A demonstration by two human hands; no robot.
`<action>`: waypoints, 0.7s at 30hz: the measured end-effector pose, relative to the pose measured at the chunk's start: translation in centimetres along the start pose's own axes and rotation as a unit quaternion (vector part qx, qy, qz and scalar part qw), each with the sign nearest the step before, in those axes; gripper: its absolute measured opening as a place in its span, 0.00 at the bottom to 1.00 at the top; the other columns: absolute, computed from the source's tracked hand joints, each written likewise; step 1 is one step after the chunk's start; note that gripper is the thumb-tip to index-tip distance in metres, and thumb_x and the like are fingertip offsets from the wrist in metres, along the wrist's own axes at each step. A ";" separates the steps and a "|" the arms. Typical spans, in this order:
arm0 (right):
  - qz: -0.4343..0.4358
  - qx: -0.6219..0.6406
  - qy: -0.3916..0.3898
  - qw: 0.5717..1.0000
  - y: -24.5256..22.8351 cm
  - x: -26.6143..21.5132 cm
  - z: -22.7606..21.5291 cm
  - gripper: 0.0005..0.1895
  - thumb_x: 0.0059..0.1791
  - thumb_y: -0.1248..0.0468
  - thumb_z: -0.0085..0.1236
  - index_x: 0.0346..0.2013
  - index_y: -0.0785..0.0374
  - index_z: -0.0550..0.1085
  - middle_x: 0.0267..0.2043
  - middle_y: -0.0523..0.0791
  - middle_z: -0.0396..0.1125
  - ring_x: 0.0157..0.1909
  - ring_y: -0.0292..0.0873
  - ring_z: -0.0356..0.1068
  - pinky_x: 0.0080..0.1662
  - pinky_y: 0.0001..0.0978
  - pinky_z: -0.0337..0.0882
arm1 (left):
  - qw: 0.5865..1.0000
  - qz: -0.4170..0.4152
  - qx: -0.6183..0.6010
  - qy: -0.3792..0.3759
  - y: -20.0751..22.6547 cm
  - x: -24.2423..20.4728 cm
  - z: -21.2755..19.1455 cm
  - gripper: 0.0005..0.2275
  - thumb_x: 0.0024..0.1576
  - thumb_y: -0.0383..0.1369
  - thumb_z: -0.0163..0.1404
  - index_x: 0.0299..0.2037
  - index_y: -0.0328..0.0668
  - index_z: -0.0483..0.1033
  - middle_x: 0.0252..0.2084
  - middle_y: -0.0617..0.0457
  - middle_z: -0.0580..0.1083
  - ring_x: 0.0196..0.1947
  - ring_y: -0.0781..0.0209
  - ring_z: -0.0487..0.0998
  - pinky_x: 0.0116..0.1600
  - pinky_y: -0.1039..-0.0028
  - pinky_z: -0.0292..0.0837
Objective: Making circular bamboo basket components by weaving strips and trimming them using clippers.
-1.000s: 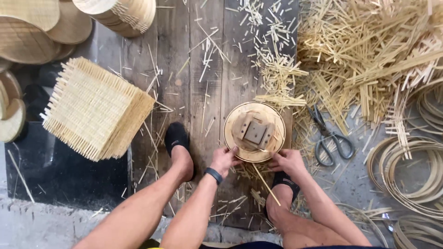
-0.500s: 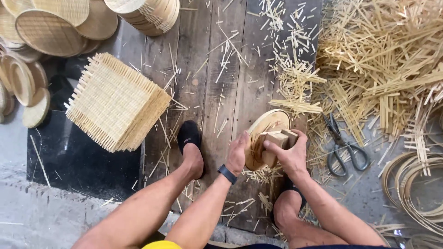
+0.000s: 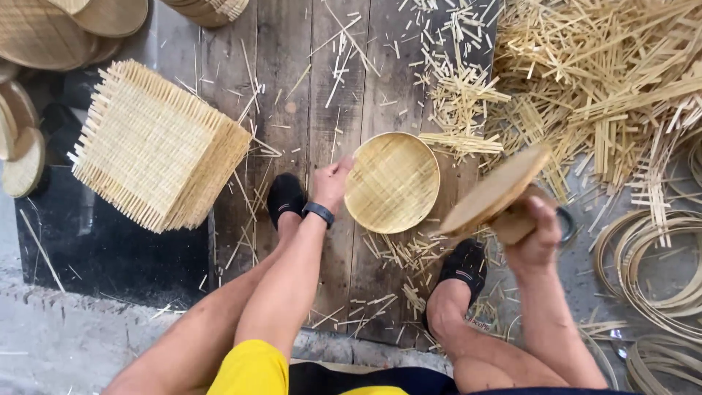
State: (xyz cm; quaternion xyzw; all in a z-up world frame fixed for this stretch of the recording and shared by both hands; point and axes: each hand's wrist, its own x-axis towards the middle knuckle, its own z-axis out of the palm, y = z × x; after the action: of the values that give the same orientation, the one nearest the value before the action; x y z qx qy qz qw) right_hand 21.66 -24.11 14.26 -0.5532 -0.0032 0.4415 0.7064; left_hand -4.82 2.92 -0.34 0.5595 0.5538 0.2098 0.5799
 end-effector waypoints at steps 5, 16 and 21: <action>-0.078 -0.172 0.150 0.970 1.1 1.7 -7.0 0.44 0.41 0.47 0.67 0.62 0.69 0.63 0.57 0.53 0.61 0.58 0.52 0.66 0.54 0.45 0.73 | 0.971 0.109 0.213 -0.005 2.8 0.4 -1.5 0.15 0.60 0.42 0.55 0.44 0.38 0.84 0.30 0.47 0.81 0.29 0.63 0.79 0.36 0.70 0.74; -0.044 -0.621 0.241 0.744 7.1 0.7 -12.5 0.59 0.36 0.44 0.79 0.70 0.68 0.57 0.66 0.60 0.55 0.70 0.63 0.53 0.67 0.57 0.59 | 0.977 0.070 0.188 0.067 0.3 1.6 -5.9 0.13 0.59 0.40 0.57 0.45 0.40 0.85 0.31 0.49 0.83 0.32 0.57 0.83 0.40 0.68 0.77; -0.176 -0.688 0.164 0.685 8.7 0.4 -9.6 0.52 0.45 0.48 0.74 0.71 0.70 0.55 0.72 0.60 0.47 0.76 0.62 0.42 0.72 0.66 0.45 | 0.852 0.290 0.413 0.138 5.9 -5.6 -2.7 0.16 0.57 0.43 0.61 0.50 0.47 0.77 0.49 0.48 0.75 0.54 0.50 0.73 0.59 0.62 0.70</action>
State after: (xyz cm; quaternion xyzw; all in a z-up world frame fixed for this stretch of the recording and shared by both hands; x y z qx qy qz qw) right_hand 21.26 -31.36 3.49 -0.9365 -0.2874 0.0855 0.1816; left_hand -6.64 0.89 7.74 0.8481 0.4761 0.1955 0.1261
